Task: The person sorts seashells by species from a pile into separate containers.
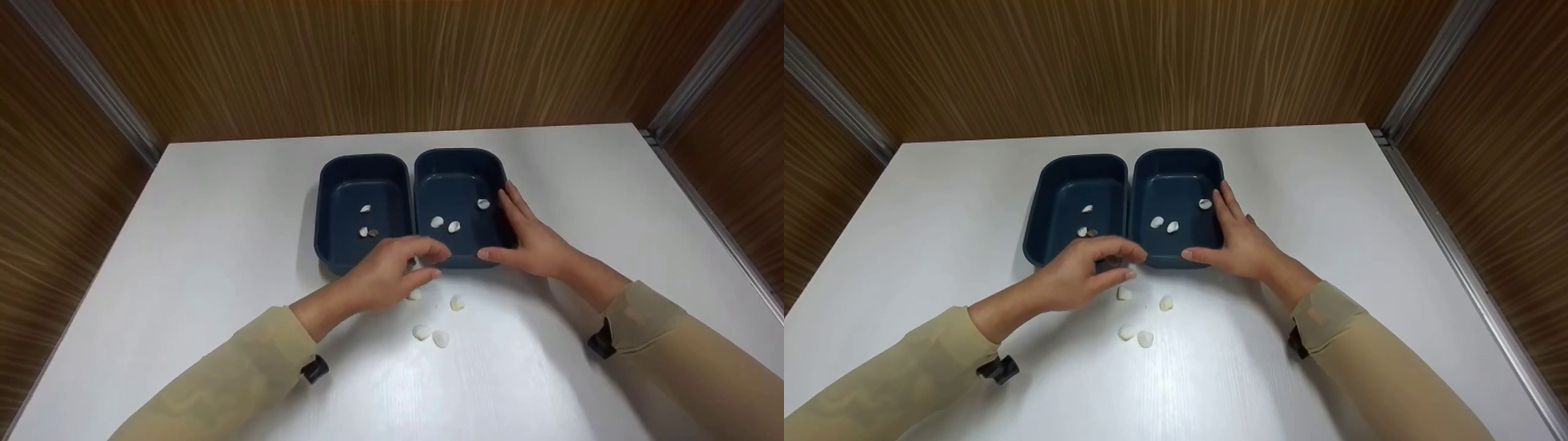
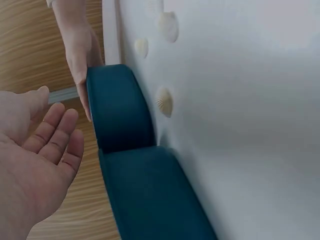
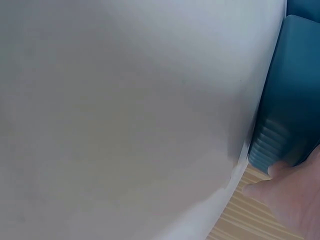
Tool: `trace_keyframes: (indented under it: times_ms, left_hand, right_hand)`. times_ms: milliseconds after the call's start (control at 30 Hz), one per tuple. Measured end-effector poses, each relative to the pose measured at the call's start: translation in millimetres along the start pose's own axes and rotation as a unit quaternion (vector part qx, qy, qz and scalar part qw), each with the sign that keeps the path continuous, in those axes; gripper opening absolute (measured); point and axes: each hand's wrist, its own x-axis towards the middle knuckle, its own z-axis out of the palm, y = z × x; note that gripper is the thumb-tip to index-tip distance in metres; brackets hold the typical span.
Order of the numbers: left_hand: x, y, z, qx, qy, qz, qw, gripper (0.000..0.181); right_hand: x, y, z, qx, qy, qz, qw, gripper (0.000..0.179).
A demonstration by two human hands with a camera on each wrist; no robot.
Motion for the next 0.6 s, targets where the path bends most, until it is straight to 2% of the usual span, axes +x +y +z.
trace_keyframes:
  times_ms: [233,433,600]
  left_hand:
    - [-20.4,-11.7,9.0,0.01,-0.026,-0.022,0.9994,0.032]
    - [-34.6,-20.6,16.6,0.011,-0.028,-0.012,0.9995,0.035]
    - [-42.6,-28.3,20.8,0.035,-0.024,-0.013,0.999,0.036]
  right_hand:
    - [0.3,2,-1,0.006,-0.001,0.003,1.0,0.121]
    - [-2.7,3,-2,0.015,0.006,-0.011,0.9998,0.12]
    - [-3.6,5,-3,0.021,0.005,-0.015,0.9997,0.12]
